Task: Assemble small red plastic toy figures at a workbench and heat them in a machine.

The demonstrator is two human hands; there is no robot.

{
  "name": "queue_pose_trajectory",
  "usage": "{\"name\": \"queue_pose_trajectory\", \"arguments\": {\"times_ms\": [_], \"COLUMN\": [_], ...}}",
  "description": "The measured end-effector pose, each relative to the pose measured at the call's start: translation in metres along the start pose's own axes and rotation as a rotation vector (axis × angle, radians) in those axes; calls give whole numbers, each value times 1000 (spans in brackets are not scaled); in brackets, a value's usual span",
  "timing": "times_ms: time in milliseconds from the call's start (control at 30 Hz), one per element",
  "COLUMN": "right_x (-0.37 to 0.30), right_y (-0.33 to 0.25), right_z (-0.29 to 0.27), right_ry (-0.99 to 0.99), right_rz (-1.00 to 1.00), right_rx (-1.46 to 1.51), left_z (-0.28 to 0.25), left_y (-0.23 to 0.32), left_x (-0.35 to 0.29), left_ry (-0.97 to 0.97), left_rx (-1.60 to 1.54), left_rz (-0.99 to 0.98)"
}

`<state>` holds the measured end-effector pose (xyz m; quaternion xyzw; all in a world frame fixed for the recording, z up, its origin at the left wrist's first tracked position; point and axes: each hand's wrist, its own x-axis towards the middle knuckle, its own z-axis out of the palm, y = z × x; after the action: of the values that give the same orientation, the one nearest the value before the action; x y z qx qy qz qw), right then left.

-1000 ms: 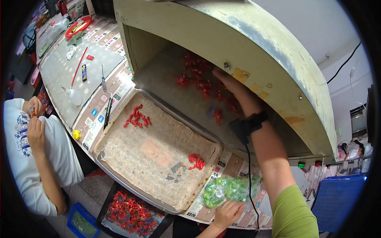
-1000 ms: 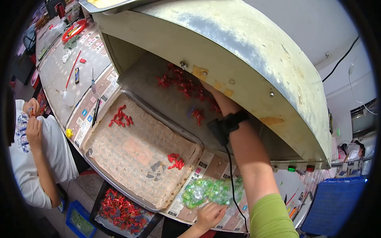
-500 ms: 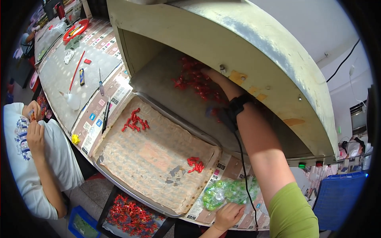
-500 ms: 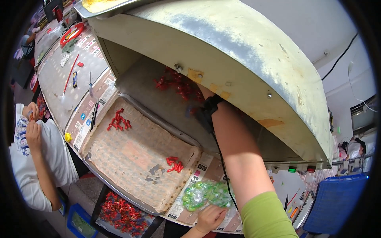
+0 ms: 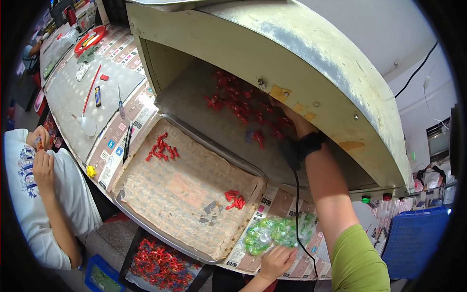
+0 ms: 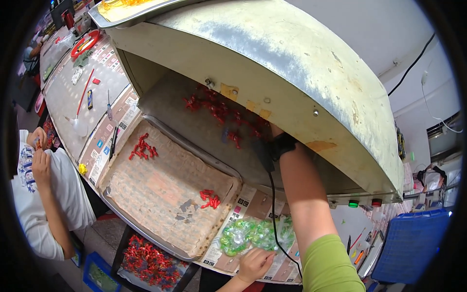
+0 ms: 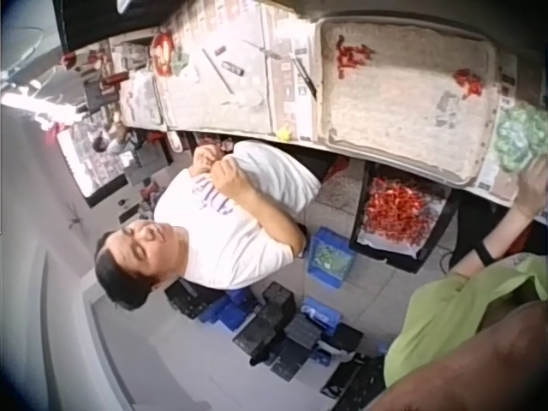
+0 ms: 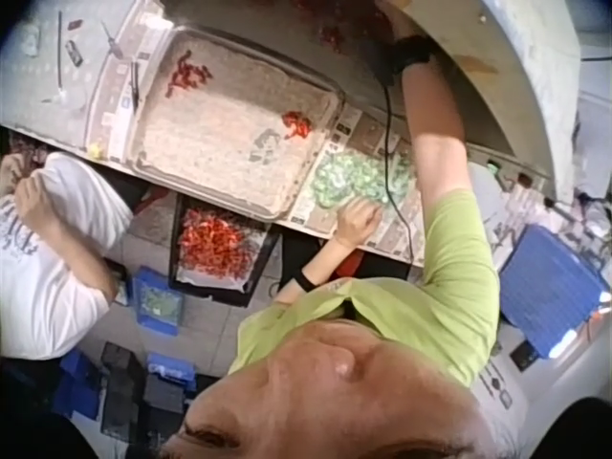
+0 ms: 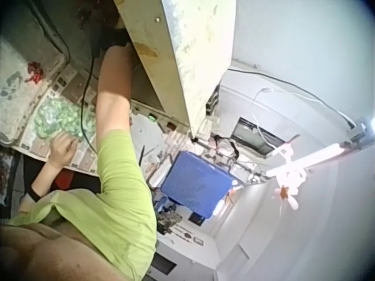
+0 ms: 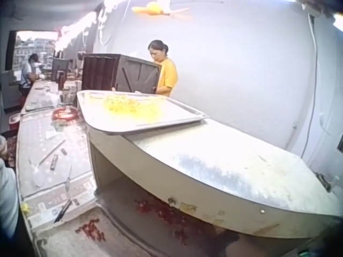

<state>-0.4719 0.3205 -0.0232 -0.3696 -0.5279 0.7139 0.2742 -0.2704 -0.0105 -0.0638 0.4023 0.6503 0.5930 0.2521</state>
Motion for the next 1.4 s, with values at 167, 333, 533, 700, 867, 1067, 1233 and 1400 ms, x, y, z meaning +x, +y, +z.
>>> {"name": "queue_pose_trajectory", "arguments": {"times_ms": [167,333,533,700,867,1067,1233,1400], "right_x": [-3,-3,-26,30,28,-23,-39,-15], "right_y": [-1,-2,6,7,7,17,-3,-8], "right_z": [-1,-4,-12,72,83,33,-8,-1], "right_ry": [-18,-47,-66,-76,-84,-104,-103,-97], "right_rz": [13,27,42,33,13,42,70,75], "right_rx": [73,157,256,332,406,498,563,620], "left_z": [-1,0,-4,-3,-1,1,0,-5], "left_y": [2,3,3,1,0,1,-2,1], "left_x": [0,2,2,2,-3,-2,-1,5], "left_ry": [13,24,55,35,-20,-8,29,-3], "left_rx": [-10,-32,-35,-38,-33,-54,-84,-67], "left_rz": [1,-11,0,-13,-11,-26,14,-13]}}
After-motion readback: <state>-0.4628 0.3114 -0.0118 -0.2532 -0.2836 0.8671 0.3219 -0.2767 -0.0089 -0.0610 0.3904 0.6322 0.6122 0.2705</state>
